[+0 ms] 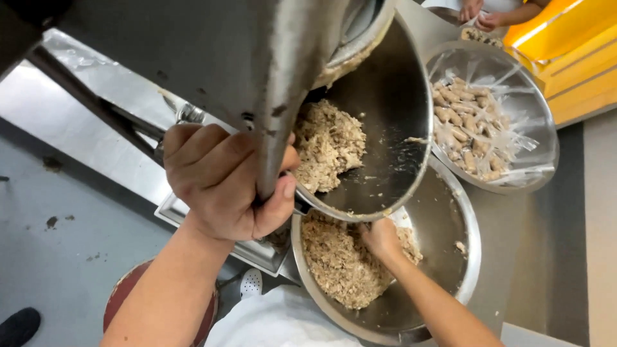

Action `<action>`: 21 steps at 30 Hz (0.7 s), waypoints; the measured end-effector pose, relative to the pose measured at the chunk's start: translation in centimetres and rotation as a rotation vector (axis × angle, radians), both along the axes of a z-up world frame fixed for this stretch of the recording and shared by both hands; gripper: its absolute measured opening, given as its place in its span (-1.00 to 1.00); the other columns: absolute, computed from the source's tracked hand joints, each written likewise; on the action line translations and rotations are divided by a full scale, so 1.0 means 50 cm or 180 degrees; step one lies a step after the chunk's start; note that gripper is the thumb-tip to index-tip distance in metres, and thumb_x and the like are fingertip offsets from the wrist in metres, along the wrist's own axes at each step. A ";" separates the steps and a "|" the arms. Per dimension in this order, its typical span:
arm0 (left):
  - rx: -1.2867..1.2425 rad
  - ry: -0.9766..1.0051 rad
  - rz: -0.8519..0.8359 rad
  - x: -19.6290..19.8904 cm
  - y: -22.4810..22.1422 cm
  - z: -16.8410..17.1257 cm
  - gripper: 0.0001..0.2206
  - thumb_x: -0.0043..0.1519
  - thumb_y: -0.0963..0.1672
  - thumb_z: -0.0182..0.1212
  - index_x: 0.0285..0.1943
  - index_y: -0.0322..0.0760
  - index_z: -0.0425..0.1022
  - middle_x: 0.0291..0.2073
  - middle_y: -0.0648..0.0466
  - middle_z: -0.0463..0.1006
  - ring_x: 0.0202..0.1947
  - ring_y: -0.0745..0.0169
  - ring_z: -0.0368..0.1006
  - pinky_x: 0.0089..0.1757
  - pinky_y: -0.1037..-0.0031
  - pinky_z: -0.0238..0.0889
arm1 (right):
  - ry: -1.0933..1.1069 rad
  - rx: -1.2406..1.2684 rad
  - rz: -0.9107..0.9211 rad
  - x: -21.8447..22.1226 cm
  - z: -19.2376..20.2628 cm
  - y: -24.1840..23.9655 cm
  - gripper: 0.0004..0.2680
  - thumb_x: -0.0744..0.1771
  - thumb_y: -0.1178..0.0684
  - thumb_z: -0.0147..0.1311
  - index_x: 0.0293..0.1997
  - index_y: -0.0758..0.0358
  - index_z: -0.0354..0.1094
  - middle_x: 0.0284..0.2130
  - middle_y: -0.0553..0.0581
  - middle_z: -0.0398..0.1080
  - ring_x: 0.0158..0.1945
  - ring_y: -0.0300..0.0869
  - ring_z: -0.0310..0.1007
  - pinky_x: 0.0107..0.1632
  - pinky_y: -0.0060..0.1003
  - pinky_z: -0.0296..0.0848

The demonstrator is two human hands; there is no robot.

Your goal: Loading meat mixture into a manual sausage stuffer and preparing the machine for production.

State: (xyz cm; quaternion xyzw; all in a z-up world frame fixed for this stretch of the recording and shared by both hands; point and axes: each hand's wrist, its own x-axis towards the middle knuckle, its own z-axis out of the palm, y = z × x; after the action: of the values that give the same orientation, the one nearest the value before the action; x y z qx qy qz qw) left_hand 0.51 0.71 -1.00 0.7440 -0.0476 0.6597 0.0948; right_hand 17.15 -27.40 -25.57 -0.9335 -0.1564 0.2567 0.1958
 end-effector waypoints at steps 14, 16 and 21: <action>0.0077 -0.0025 -0.0043 -0.017 -0.003 0.007 -0.66 0.39 -0.06 0.00 -0.41 -0.17 0.58 -0.36 0.06 0.67 -0.56 0.20 0.19 -0.29 0.32 -0.05 | 0.0060 0.0770 -0.0517 -0.155 0.005 0.021 -0.66 0.36 0.13 0.11 0.30 0.31 0.23 -0.09 0.28 0.56 -0.38 -0.08 0.57 -0.30 -0.17 0.64; 0.0069 -0.0041 -0.0027 -0.014 -0.006 0.005 -0.68 0.38 -0.05 0.03 -0.40 -0.19 0.58 -0.34 0.05 0.68 -0.56 0.19 0.22 -0.29 0.31 -0.04 | 0.0256 0.0796 -0.0715 -0.180 0.036 0.022 -0.59 0.38 0.12 0.07 0.42 0.33 0.10 -0.06 0.33 0.54 -0.49 -0.14 0.53 -0.40 -0.24 0.65; 0.0114 -0.0022 -0.0038 -0.020 -0.007 0.012 -0.64 0.40 -0.07 -0.02 -0.44 -0.17 0.58 -0.33 0.03 0.68 -0.54 0.18 0.25 -0.24 0.31 -0.02 | 0.1626 0.2167 -0.1600 -0.229 0.081 -0.006 -0.97 0.43 0.26 -0.03 -0.07 0.36 0.29 -0.64 0.14 0.36 -0.75 -0.23 0.15 -0.72 -0.36 0.09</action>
State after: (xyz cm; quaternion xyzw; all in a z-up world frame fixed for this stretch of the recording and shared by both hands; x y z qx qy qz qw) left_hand -0.48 0.34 -0.39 0.7429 -0.0641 0.6608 0.0852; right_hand 5.68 -27.71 -21.51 -0.7326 0.0515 0.3565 0.5776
